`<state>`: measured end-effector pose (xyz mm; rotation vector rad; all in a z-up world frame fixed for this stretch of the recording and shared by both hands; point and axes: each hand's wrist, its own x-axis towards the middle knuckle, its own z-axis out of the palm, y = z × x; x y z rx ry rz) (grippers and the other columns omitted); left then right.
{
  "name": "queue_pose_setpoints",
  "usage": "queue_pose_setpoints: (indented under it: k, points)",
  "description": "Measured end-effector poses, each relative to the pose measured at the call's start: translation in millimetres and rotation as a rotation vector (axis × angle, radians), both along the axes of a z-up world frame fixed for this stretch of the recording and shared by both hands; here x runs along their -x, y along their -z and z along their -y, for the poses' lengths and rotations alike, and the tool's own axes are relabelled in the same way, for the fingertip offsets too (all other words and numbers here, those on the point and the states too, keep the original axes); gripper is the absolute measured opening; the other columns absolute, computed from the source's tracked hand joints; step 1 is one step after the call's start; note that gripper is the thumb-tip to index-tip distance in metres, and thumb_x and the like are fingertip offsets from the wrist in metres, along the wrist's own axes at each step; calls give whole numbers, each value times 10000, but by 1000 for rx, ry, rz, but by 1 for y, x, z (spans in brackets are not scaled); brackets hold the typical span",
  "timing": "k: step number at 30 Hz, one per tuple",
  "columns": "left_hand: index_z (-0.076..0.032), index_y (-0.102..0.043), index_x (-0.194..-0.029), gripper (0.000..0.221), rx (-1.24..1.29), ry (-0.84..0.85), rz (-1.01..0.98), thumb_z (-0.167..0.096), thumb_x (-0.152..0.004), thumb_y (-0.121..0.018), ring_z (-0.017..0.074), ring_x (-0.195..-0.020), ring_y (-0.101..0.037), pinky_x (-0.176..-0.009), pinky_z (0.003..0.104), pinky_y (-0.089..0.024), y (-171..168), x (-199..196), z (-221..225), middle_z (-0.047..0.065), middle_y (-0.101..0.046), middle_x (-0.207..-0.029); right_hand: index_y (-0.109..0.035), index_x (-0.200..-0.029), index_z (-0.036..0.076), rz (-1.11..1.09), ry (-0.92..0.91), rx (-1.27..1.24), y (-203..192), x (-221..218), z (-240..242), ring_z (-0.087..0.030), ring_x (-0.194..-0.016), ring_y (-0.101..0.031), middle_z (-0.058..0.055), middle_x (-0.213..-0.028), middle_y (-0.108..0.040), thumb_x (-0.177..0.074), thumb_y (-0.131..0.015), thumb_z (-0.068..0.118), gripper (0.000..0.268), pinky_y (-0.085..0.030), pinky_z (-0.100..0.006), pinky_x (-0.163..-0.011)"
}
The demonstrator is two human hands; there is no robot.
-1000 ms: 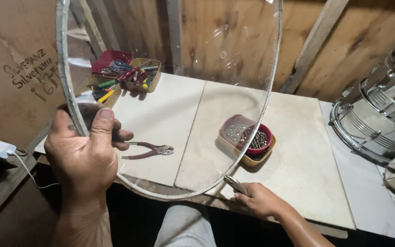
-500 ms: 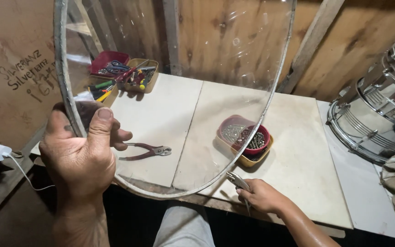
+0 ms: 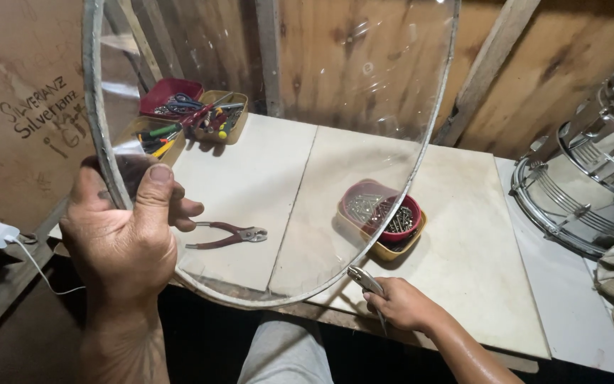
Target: Repairing a drum head by using pliers to manipulate the metal rim
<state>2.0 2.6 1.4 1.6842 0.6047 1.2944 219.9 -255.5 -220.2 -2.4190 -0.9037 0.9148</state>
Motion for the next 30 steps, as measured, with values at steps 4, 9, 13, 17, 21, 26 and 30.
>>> queue_pose_setpoints:
  k: [4, 9, 13, 17, 21, 26, 30]
  points:
    - [-30, -529, -1098, 151, 21, 13, 20, -138, -1046, -620, 214, -555, -715, -442, 275, -562, 0, -2, -1, 117, -623, -742, -625, -873, 131, 34, -13, 0, 14, -2, 0, -192, -737, -624, -33, -782, -695, -986, -599, 344, 243, -480, -342, -734]
    - [-34, -517, -1108, 156, -1, 14, 4, -136, -1060, -625, 210, -554, -715, -463, 278, -574, -2, -4, -1, 115, -619, -717, -598, -842, 135, -15, 31, -30, 13, 4, -2, -163, -705, -585, -9, -764, -657, -1002, -598, 325, 249, -458, -334, -697]
    - [-53, -543, -1110, 165, 17, 1, -20, -175, -1047, -633, 203, -562, -720, -459, 270, -574, -2, -4, -4, 101, -628, -731, -560, -810, 133, -11, 16, -60, 17, 4, -2, -165, -689, -547, -12, -722, -606, -1003, -596, 305, 262, -442, -338, -692]
    - [-22, -545, -1089, 149, -23, -24, -46, -136, -1064, -638, 209, -566, -730, -450, 277, -583, -3, -5, -6, 115, -643, -730, -615, -853, 133, -11, 22, -43, 15, 4, 1, -169, -756, -627, -23, -808, -693, -1000, -589, 325, 243, -478, -334, -739]
    - [-29, -553, -1088, 147, -3, -55, -76, -143, -1066, -643, 195, -570, -733, -443, 268, -573, -7, -6, -4, 100, -659, -771, -711, -954, 171, -96, 22, 6, 17, 7, 7, -122, -843, -716, 22, -910, -779, -983, -609, 376, 230, -532, -278, -788]
    - [7, -529, -1075, 155, -15, -22, 3, -103, -1074, -637, 222, -544, -708, -429, 284, -567, 0, -7, -9, 140, -633, -762, -685, -914, 138, -123, 35, -55, 21, 10, 10, -115, -787, -696, 23, -859, -758, -989, -613, 319, 209, -541, -275, -771]
    - [-20, -530, -1084, 148, 6, -27, -18, -121, -1071, -637, 210, -559, -720, -438, 277, -578, -1, -7, -7, 119, -641, -772, -662, -882, 141, -39, 8, 50, -3, 3, 8, -155, -744, -673, -3, -832, -743, -997, -610, 343, 238, -509, -316, -709]
